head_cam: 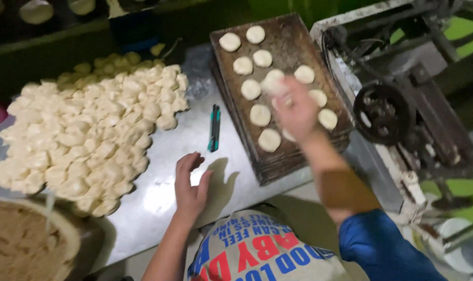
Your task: Filling and shaping dough balls with a savory mixture in a bakery production area.
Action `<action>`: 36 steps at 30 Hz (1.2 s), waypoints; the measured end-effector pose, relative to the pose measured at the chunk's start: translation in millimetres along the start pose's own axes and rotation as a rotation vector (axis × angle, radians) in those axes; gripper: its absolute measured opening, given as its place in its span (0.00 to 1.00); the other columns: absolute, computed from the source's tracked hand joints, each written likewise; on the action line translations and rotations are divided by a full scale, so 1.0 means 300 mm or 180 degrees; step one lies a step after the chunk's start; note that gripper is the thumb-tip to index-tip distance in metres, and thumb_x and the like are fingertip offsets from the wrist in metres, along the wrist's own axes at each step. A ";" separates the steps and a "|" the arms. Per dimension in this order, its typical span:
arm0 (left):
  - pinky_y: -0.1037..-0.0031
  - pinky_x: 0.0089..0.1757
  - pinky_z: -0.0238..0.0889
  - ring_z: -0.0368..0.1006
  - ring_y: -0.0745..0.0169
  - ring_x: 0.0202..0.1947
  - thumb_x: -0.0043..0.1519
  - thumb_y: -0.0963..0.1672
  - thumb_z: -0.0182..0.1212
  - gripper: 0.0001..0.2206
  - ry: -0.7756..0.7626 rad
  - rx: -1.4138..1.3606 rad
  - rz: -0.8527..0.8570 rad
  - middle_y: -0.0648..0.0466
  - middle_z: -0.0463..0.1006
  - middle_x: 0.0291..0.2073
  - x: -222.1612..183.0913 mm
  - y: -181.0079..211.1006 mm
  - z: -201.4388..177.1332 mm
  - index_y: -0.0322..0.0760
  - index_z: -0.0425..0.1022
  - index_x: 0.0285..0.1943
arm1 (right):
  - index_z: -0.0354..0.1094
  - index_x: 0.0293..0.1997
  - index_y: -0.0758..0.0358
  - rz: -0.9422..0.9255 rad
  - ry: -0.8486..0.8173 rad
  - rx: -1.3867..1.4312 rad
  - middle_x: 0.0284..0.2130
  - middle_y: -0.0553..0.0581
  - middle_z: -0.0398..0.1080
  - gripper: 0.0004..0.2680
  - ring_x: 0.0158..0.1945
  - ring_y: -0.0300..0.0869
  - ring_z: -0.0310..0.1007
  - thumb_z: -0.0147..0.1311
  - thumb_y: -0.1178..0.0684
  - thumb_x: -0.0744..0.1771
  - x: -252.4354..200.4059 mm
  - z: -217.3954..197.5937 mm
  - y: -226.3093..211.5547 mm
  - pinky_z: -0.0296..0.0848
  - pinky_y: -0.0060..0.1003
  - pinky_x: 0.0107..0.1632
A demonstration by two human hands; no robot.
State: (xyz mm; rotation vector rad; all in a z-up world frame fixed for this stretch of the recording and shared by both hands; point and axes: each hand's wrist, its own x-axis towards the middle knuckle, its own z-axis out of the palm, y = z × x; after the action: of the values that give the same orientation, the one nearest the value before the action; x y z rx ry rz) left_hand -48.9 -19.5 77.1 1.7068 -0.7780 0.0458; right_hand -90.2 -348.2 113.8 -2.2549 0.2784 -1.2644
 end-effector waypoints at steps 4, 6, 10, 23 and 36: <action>0.63 0.51 0.69 0.71 0.46 0.54 0.68 0.46 0.57 0.18 0.0077 0.0635 0.0006 0.41 0.73 0.53 0.068 -0.021 0.088 0.29 0.69 0.63 | 0.67 0.47 0.77 -0.1262 0.0366 -0.0308 0.43 0.73 0.69 0.03 0.47 0.62 0.70 0.52 0.66 0.70 0.329 -0.059 0.258 0.72 0.52 0.53; 0.62 0.55 0.64 0.67 0.45 0.57 0.67 0.44 0.59 0.16 0.0133 0.0962 -0.0045 0.42 0.72 0.54 0.067 -0.073 0.121 0.30 0.70 0.61 | 0.67 0.49 0.65 -0.1067 -0.0673 -0.1140 0.43 0.68 0.69 0.11 0.46 0.64 0.67 0.60 0.60 0.64 0.299 0.053 0.580 0.62 0.56 0.49; 0.60 0.57 0.65 0.67 0.44 0.60 0.67 0.45 0.60 0.18 0.0325 0.1108 -0.0416 0.41 0.68 0.57 0.115 -0.139 0.165 0.28 0.70 0.62 | 0.80 0.49 0.63 -0.0930 -0.1639 -0.1376 0.54 0.62 0.75 0.11 0.64 0.61 0.67 0.63 0.46 0.68 0.246 0.054 0.865 0.54 0.58 0.68; 0.50 0.46 0.58 0.65 0.37 0.47 0.56 0.43 0.59 0.22 0.0340 0.3645 0.0018 0.46 0.75 0.51 0.440 -0.548 0.125 0.39 0.74 0.62 | 0.29 0.79 0.48 -0.0157 -0.3681 -0.0922 0.78 0.61 0.24 0.31 0.76 0.60 0.11 0.26 0.29 0.67 0.441 -0.036 0.489 0.19 0.64 0.71; 0.68 0.40 0.75 0.77 0.64 0.34 0.66 0.40 0.59 0.07 0.0744 -0.1221 -0.0901 0.52 0.80 0.31 0.370 0.044 0.348 0.35 0.79 0.50 | 0.54 0.71 0.72 0.0798 -0.2447 0.3077 0.61 0.64 0.65 0.21 0.60 0.47 0.71 0.52 0.65 0.68 -0.038 0.159 0.058 0.74 0.42 0.60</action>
State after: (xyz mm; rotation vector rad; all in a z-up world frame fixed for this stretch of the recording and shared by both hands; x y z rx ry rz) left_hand -7.8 -164.4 104.1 1.3987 -0.3397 -0.0926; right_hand -55.0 -341.1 76.1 -1.5917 -0.2837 -0.2094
